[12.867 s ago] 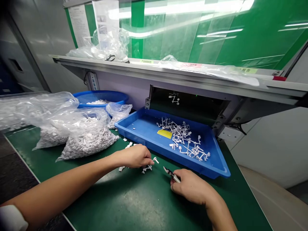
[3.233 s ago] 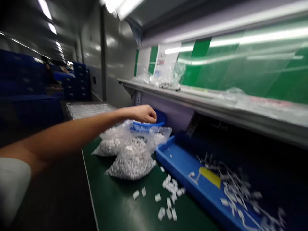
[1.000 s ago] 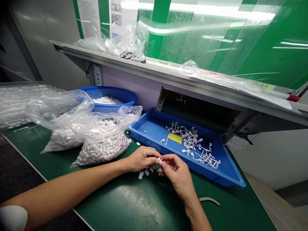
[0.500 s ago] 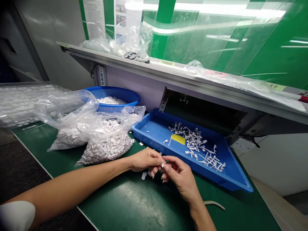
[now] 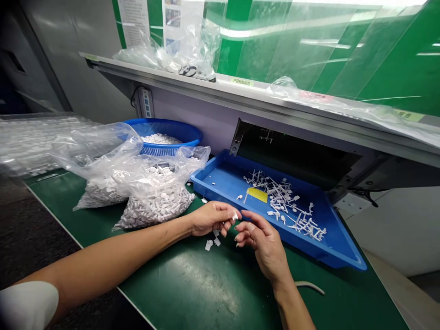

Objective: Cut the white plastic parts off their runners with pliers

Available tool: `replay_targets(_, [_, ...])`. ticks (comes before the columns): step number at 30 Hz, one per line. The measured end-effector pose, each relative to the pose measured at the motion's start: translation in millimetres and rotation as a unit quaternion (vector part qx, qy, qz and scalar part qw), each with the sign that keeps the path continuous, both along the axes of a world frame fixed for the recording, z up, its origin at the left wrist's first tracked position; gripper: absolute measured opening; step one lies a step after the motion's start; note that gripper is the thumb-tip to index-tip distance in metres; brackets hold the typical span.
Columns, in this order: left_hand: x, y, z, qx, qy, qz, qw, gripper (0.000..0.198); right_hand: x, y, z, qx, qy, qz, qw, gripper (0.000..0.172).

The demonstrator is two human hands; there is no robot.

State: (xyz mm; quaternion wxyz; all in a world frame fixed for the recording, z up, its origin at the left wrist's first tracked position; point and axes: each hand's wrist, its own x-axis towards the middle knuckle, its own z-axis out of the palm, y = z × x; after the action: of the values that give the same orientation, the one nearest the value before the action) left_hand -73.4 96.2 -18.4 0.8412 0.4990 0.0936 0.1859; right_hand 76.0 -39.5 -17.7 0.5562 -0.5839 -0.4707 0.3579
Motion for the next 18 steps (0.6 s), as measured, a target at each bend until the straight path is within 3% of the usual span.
replay_targets(3, [3.3,10.2,4.6,-0.084,-0.022,0.173,0.981,0.020,1.3,5.5,-10.5,-0.024,-0.172,-0.059,0.983,0.041])
replay_targets(5, [4.4,16.7,5.0,-0.123,-0.026,0.237,0.963,0.012,-1.1,11.7,-17.6,-0.029,-0.248,-0.070,0.966,0.034])
replay_targets(12, [3.1,17.9,1.3,-0.112,-0.003,0.239,0.965,0.016,-13.0,43.6,-24.2,-0.032,-0.351,-0.015,0.936,0.024])
replay_targets(16, [2.0,11.9,-1.8,-0.045,0.034,0.232,0.971,0.021,-13.1,48.7,-21.5,-0.042,-0.319,-0.021,0.947,0.007])
replay_targets(18, [1.2,6.1,-1.1,-0.006,0.055,0.217,0.975,0.022,-15.5,42.8,-17.1,-0.046,-0.279,-0.035,0.959,0.008])
